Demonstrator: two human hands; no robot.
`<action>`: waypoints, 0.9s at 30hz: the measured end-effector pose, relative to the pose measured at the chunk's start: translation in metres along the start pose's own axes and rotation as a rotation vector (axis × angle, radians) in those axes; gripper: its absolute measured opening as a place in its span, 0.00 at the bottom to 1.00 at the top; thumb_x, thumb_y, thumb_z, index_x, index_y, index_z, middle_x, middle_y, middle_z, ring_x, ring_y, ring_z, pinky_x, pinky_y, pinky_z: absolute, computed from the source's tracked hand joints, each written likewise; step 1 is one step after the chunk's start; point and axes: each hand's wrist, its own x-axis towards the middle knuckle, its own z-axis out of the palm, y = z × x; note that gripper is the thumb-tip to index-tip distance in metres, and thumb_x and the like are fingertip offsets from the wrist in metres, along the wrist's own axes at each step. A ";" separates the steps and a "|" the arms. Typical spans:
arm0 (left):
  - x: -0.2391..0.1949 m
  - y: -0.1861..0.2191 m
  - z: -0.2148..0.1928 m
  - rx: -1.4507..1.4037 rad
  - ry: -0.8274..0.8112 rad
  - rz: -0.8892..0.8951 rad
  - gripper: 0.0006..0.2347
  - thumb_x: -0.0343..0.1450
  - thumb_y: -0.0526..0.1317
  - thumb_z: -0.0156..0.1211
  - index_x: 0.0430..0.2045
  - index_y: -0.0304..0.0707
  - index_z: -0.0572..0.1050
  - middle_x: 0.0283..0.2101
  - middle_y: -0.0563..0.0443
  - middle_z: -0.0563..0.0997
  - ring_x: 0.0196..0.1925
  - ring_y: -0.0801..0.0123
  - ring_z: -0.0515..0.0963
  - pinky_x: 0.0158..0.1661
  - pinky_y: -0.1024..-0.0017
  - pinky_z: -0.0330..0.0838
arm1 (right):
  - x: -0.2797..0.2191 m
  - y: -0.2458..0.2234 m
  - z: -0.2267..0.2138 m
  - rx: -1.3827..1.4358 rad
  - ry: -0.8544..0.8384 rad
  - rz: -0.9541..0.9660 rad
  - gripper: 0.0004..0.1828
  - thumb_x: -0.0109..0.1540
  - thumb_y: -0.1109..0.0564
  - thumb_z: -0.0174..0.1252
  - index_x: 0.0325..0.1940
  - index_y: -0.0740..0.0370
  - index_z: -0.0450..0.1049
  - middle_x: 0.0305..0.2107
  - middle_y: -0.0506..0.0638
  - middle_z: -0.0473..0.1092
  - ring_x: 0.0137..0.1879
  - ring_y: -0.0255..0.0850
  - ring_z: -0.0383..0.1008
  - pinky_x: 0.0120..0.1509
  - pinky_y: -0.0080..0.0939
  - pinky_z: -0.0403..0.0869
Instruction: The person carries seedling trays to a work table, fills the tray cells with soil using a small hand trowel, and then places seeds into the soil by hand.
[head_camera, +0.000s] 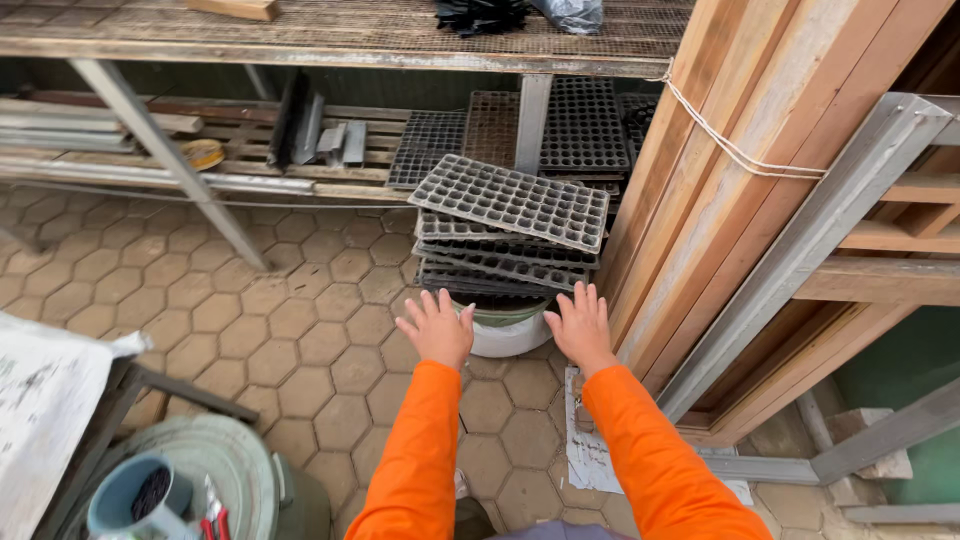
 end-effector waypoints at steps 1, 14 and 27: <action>0.019 0.000 0.000 -0.013 0.003 0.029 0.30 0.74 0.61 0.50 0.66 0.44 0.64 0.72 0.37 0.61 0.74 0.33 0.53 0.65 0.30 0.40 | 0.010 0.003 0.004 0.019 0.023 0.019 0.28 0.66 0.39 0.56 0.64 0.57 0.72 0.71 0.65 0.57 0.78 0.63 0.50 0.78 0.64 0.52; 0.196 -0.003 0.049 -0.102 -0.080 0.111 0.29 0.73 0.61 0.51 0.63 0.43 0.68 0.68 0.38 0.67 0.69 0.34 0.62 0.62 0.30 0.51 | 0.117 0.043 0.049 0.035 0.075 0.272 0.28 0.64 0.40 0.56 0.62 0.58 0.74 0.68 0.67 0.60 0.75 0.65 0.56 0.74 0.64 0.58; 0.320 -0.003 0.154 -0.025 -0.132 -0.025 0.30 0.71 0.61 0.52 0.65 0.44 0.67 0.70 0.37 0.63 0.72 0.33 0.56 0.64 0.31 0.45 | 0.207 0.148 0.173 0.117 -0.078 0.550 0.31 0.64 0.39 0.55 0.67 0.54 0.69 0.67 0.67 0.60 0.72 0.61 0.59 0.72 0.56 0.63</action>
